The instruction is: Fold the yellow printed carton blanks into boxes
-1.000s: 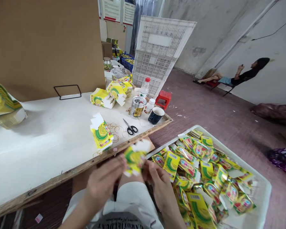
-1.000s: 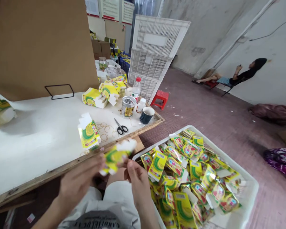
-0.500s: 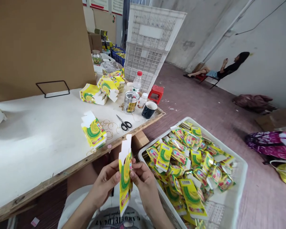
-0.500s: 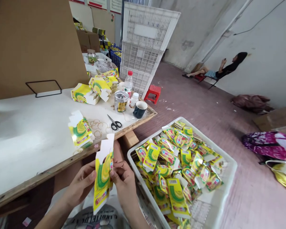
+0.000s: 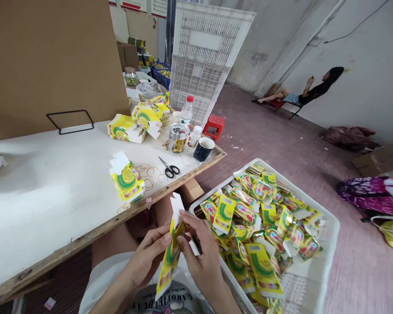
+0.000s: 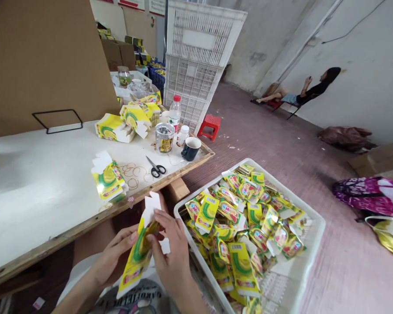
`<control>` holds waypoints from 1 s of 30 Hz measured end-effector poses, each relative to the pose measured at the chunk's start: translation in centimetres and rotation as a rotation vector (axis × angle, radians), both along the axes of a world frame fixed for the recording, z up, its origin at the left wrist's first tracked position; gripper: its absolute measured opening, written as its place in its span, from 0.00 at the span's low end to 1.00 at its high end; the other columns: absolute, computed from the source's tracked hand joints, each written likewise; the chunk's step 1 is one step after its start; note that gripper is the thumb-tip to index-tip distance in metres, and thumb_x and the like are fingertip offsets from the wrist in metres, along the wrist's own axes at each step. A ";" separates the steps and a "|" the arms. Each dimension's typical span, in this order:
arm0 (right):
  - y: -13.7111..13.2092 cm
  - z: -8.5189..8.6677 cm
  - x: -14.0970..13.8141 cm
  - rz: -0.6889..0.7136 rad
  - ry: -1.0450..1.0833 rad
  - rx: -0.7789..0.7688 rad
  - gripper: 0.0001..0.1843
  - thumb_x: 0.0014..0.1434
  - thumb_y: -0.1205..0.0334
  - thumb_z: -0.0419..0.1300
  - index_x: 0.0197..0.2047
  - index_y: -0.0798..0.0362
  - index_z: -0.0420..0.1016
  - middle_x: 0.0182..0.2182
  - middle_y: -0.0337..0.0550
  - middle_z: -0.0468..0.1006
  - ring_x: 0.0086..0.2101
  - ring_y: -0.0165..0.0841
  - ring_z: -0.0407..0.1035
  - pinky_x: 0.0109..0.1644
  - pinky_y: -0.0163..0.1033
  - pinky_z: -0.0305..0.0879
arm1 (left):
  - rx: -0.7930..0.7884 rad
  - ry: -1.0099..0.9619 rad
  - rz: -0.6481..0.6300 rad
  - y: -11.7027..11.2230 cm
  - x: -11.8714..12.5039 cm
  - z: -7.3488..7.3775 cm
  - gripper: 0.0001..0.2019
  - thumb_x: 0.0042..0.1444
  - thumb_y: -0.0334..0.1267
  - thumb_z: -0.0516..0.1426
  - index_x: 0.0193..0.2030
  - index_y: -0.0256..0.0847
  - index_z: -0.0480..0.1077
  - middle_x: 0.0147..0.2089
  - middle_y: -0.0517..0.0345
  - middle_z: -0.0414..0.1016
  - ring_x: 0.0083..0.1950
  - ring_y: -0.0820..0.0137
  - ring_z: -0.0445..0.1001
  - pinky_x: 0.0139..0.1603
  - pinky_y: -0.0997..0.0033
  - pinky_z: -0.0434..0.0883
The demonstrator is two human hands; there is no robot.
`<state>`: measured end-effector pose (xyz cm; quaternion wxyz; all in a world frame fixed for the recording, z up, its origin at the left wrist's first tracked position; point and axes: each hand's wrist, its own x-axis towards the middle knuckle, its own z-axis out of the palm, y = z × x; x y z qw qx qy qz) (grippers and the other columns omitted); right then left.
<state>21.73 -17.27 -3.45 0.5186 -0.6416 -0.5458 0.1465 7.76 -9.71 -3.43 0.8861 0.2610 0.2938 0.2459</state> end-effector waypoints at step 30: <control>0.1 -1.5 0.9 0.101 0.487 -0.203 0.24 0.66 0.53 0.58 0.63 0.46 0.63 0.45 0.45 0.75 0.28 0.29 0.65 0.34 0.35 0.66 | 0.586 0.208 -0.056 1.5 -1.1 -0.6 0.29 0.61 0.40 0.60 0.67 0.47 0.55 0.53 0.49 0.78 0.52 0.61 0.77 0.52 0.66 0.72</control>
